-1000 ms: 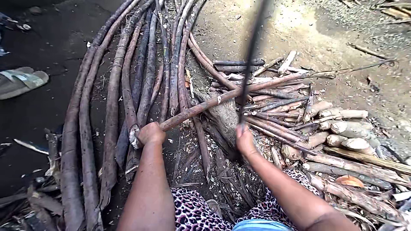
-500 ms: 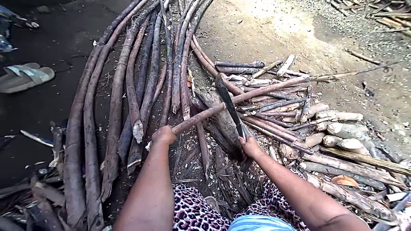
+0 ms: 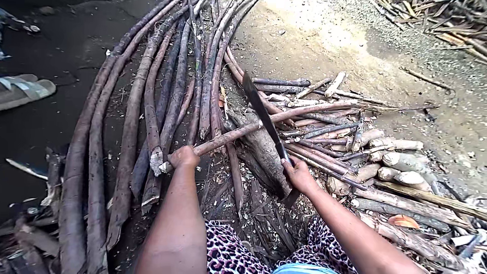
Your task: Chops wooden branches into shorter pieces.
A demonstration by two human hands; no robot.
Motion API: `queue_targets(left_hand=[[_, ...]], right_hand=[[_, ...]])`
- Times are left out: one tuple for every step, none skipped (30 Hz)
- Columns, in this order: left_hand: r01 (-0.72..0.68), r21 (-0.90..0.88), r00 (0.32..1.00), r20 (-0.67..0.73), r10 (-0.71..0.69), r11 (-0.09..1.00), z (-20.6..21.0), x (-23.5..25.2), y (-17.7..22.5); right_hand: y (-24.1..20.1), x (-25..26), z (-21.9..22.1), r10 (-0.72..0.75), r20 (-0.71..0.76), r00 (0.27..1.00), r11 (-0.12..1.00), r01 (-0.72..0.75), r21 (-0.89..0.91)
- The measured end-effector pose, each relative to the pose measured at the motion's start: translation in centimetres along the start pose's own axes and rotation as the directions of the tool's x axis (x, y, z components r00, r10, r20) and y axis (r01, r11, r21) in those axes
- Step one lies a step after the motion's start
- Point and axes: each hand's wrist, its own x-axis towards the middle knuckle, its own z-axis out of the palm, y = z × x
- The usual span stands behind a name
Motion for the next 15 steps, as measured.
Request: queue_targets(left_hand=[[-0.006, 0.001, 1.0, 0.007, 0.006, 1.0, -0.1, 0.1, 0.1], [-0.013, 0.003, 1.0, 0.014, 0.013, 1.0, -0.2, 0.1, 0.2], [-0.021, 0.007, 1.0, 0.022, 0.021, 1.0, -0.2, 0.2, 0.1], [-0.026, 0.014, 0.999, 0.024, 0.026, 1.0, -0.3, 0.2, 0.1], [-0.031, 0.022, 0.999, 0.025, 0.031, 0.999, -0.5, 0.2, 0.0], [-0.036, 0.028, 0.999, 0.028, 0.035, 0.999, -0.7, 0.3, 0.0], [-0.04, 0.032, 0.999, 0.034, 0.039, 0.999, -0.8, 0.4, 0.0], [-0.043, 0.037, 0.998, 0.037, 0.042, 0.998, -0.8, 0.5, 0.0], [-0.043, 0.039, 0.998, 0.041, 0.042, 0.998, -0.8, 0.6, 0.0], [-0.042, 0.041, 0.998, 0.047, 0.04, 0.998, -0.8, 0.7, 0.0], [-0.042, 0.043, 0.998, 0.047, 0.04, 0.998, -0.8, 0.8, 0.0], [-0.042, 0.039, 0.998, 0.043, 0.04, 0.998, -0.8, 0.8, 0.0], [-0.044, 0.031, 0.998, 0.038, 0.043, 0.999, -0.9, 0.8, 0.0], [-0.046, 0.025, 0.998, 0.035, 0.045, 0.999, -0.8, 0.8, -0.1], [-0.051, 0.022, 0.998, 0.034, 0.05, 0.998, -0.5, 0.8, -0.2]], right_hand=[[-1.4, -0.8, -0.7, -0.108, -0.044, 0.993, 0.994, 0.109, 0.021], [-3.1, -1.5, -1.5, -0.247, -0.102, 0.964, 0.968, 0.25, 0.023], [-4.9, -2.0, -2.3, -0.405, -0.166, 0.899, 0.911, 0.412, 0.008], [-6.9, -2.3, -3.1, -0.562, -0.227, 0.796, 0.818, 0.575, -0.011], [-9.2, -2.5, -4.0, -0.694, -0.279, 0.664, 0.699, 0.714, -0.04], [-11.6, -2.6, -4.9, -0.791, -0.33, 0.515, 0.567, 0.82, -0.078], [-13.9, -2.5, -5.6, -0.852, -0.38, 0.362, 0.433, 0.893, -0.12], [-15.9, -2.0, -6.1, -0.875, -0.435, 0.215, 0.315, 0.933, -0.173], [-17.4, -1.3, -6.2, -0.864, -0.496, 0.085, 0.217, 0.952, -0.216], [-17.8, -0.3, -6.1, -0.844, -0.537, 0.001, 0.157, 0.956, -0.246], [-16.6, 0.6, -5.6, -0.837, -0.547, -0.005, 0.174, 0.945, -0.275], [-13.5, 1.2, -4.6, -0.845, -0.527, 0.097, 0.292, 0.908, -0.301], [-8.7, 1.8, -3.4, -0.834, -0.47, 0.29, 0.479, 0.803, -0.353], [-3.0, 2.1, -2.2, -0.737, -0.362, 0.571, 0.675, 0.595, -0.437], [1.9, 2.3, -1.4, -0.489, -0.226, 0.843, 0.802, 0.333, -0.495]])
